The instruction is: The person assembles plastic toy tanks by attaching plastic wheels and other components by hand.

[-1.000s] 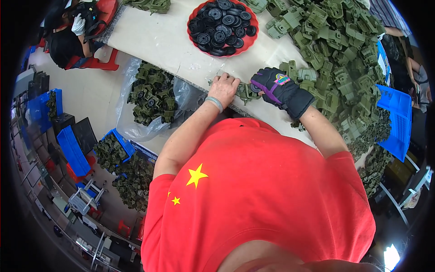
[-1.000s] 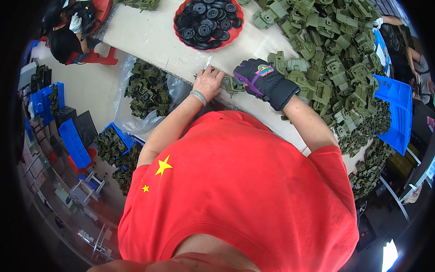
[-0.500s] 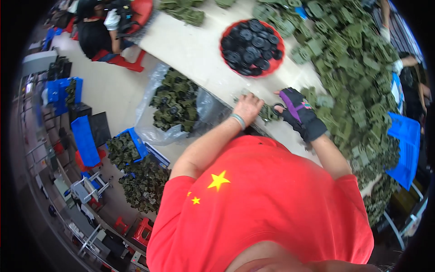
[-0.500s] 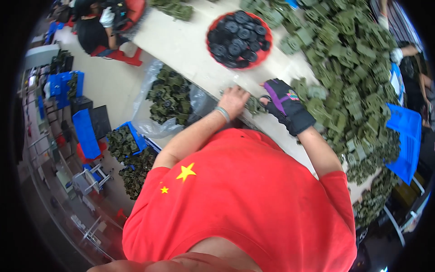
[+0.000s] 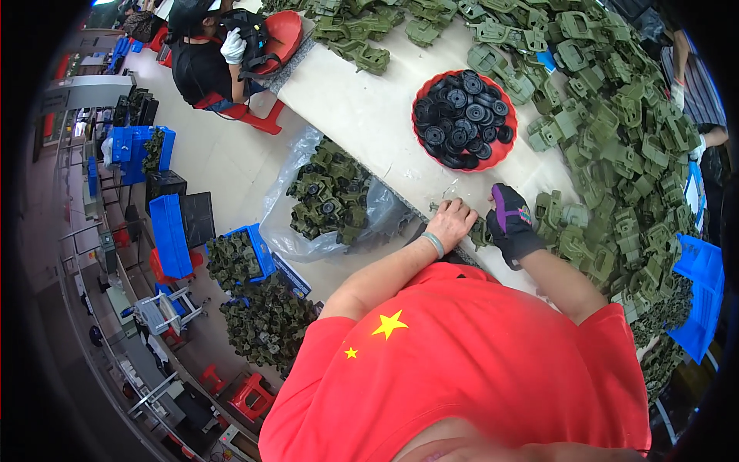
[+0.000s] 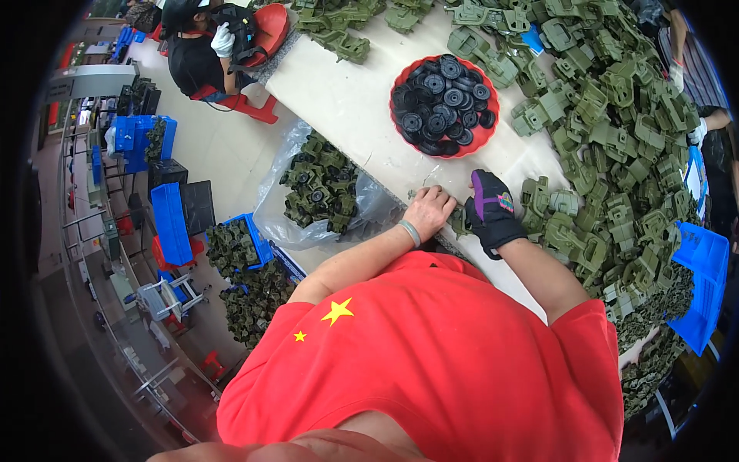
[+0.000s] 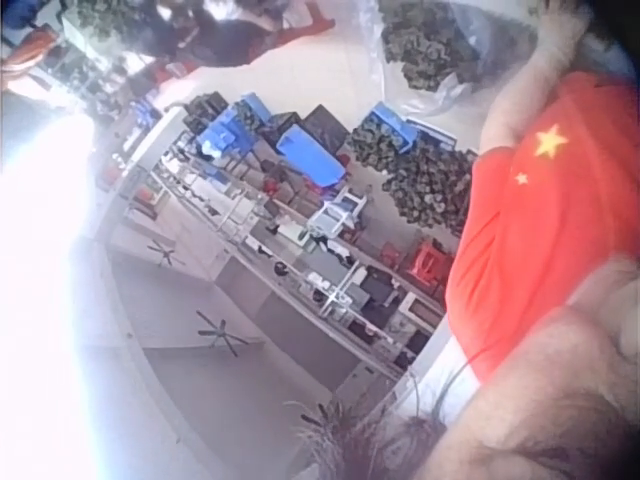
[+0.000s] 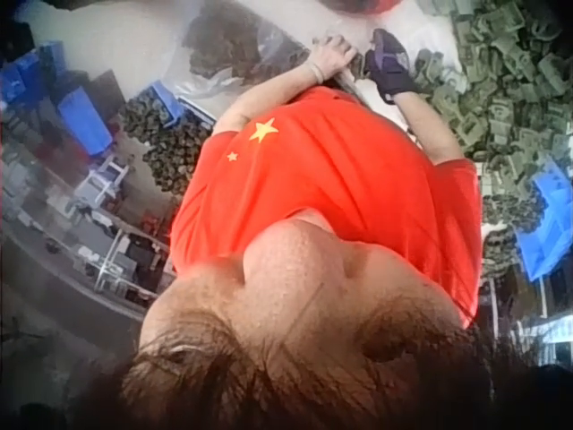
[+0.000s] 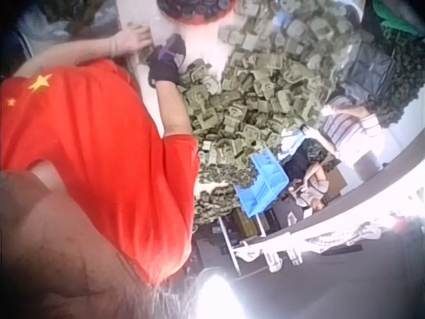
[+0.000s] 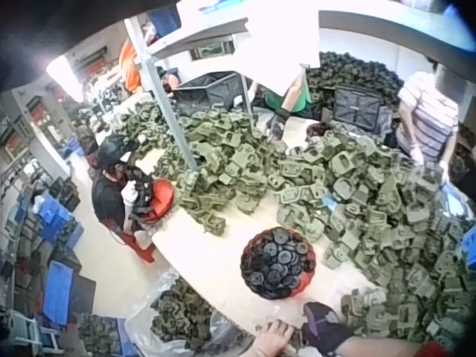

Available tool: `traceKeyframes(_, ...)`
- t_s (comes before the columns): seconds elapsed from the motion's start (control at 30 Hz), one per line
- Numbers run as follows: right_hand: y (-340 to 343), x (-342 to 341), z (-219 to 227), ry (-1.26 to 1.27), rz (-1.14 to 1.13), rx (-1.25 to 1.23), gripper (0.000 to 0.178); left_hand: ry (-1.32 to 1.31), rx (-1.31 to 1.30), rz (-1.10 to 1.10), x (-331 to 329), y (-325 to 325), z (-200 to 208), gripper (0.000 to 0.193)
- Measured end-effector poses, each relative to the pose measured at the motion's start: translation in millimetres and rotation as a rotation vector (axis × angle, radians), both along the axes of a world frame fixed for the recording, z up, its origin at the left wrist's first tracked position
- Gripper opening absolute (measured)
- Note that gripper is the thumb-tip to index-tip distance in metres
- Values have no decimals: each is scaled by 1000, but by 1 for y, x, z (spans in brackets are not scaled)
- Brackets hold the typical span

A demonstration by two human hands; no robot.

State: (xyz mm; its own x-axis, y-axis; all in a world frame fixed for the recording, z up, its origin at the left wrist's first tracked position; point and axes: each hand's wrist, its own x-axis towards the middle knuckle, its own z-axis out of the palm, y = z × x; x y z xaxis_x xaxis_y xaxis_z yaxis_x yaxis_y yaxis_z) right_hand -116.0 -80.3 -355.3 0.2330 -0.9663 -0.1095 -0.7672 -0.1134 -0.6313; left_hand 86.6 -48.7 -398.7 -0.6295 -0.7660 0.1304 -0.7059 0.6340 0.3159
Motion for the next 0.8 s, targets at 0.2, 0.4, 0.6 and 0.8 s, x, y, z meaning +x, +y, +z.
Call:
traceKeyframes(0.2, -30, -4, 0, 147, 653, -124, 28, -91, 80, -32, 2, -4, 1, 32)
traceKeyframes(0.4, -8, 0, -3, 72, 159, -15, 31, -38, 72, -36, 4, -3, -6, 33)
traceKeyframes(0.6, -27, -7, -16, 95, 591, -26, 35, -35, 61, -45, -1, -3, -10, 44)
traceKeyframes(0.8, -5, -9, -12, 11, 149, -11, 34, -59, 46, -28, -1, -4, -14, 52)
